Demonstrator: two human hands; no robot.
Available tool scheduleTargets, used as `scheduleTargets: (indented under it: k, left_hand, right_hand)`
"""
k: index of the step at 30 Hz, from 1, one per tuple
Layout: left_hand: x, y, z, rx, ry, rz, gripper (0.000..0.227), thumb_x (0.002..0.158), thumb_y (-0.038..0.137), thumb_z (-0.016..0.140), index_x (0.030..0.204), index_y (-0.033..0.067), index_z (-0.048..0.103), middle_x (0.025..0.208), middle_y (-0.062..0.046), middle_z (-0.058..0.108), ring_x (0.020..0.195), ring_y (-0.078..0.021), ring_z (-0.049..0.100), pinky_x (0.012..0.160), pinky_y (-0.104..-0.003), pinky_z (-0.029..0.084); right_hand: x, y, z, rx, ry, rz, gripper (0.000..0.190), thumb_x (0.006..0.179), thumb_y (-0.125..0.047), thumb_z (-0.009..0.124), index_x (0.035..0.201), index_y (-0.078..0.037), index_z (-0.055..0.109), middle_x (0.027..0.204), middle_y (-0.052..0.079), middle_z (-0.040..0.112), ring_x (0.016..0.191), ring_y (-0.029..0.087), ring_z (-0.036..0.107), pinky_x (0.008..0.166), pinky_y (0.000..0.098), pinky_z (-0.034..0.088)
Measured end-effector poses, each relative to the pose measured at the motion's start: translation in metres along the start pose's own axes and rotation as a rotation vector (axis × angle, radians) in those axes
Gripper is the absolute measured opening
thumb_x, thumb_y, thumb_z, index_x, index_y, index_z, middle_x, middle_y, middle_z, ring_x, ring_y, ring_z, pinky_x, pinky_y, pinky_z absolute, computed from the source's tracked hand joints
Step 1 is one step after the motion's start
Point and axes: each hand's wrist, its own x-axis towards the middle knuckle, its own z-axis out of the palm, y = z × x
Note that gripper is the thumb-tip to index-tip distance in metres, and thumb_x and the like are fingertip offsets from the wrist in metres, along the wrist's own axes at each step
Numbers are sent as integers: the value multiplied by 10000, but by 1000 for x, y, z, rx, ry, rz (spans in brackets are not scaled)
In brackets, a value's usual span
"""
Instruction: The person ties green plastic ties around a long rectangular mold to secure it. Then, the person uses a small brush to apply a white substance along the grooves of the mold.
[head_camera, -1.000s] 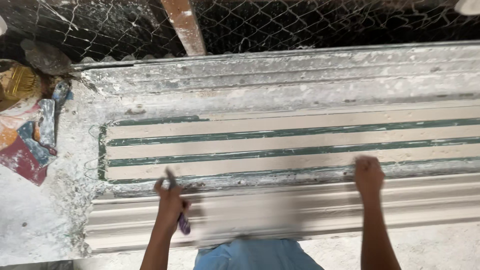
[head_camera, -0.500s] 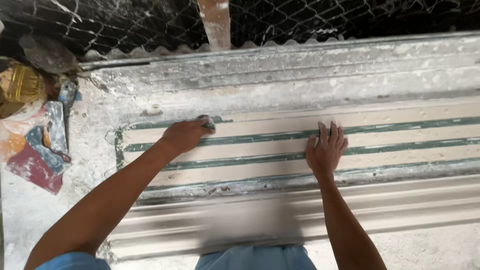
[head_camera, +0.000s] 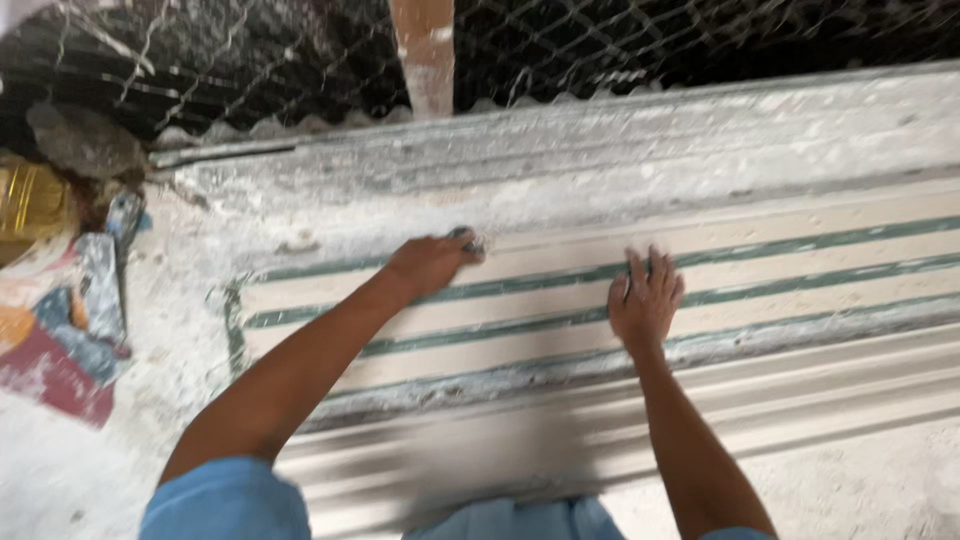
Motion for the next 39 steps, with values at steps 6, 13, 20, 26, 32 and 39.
scheduleTargets:
  k: [6, 13, 20, 26, 32, 39]
  left_hand:
    - [-33, -40, 10, -49, 8, -9, 592, 911, 110, 548, 1416, 419, 567, 1558, 42, 458, 1145, -219, 672, 914, -409, 573]
    - [30, 9, -14, 113, 40, 107, 390, 1045, 195, 482, 1368, 378, 598, 1589, 19, 434, 1235, -300, 605, 957, -442, 540]
    - [-20, -18, -12, -35, -317, -142, 494, 1069, 188, 448, 1499, 432, 439, 1523, 30, 520, 1052, -253, 726, 951, -402, 589]
    - [63, 31, 3, 22, 86, 210, 525, 966, 46, 523, 1354, 385, 621, 1592, 51, 434, 1292, -250, 588, 1017, -389, 529]
    - [-3, -29, -6, 19, -71, 32, 594, 982, 96, 469, 1410, 490, 586, 1674, 93, 336, 1308, -267, 528, 1023, -425, 488]
    - [77, 37, -19, 7, -34, 146, 399, 1056, 436, 394, 1369, 342, 623, 1573, 30, 448, 1301, -307, 568, 1078, -433, 476]
  right_hand:
    - [5, -4, 4, -50, 10, 8, 477, 990, -257, 509, 1461, -193, 542, 1561, 181, 452, 1478, 423, 330, 1185, 649, 207]
    - [5, 1, -2, -19, 15, -1, 459, 1008, -266, 504, 1460, -205, 550, 1566, 177, 452, 1478, 419, 336, 1192, 649, 212]
    - [8, 0, 6, -35, -26, 30, 473, 992, -249, 487, 1453, -173, 557, 1561, 200, 443, 1470, 448, 314, 1168, 674, 193]
    - [8, 2, -3, -11, -17, -10, 483, 994, -287, 474, 1462, -186, 538, 1572, 186, 432, 1494, 427, 303, 1195, 649, 188]
    - [7, 0, 9, -61, -47, 60, 511, 954, -258, 480, 1452, -173, 558, 1570, 190, 435, 1484, 421, 306, 1205, 646, 183]
    - [6, 1, 2, -6, -44, 54, 499, 974, -271, 478, 1461, -186, 553, 1583, 168, 431, 1496, 411, 308, 1215, 639, 179]
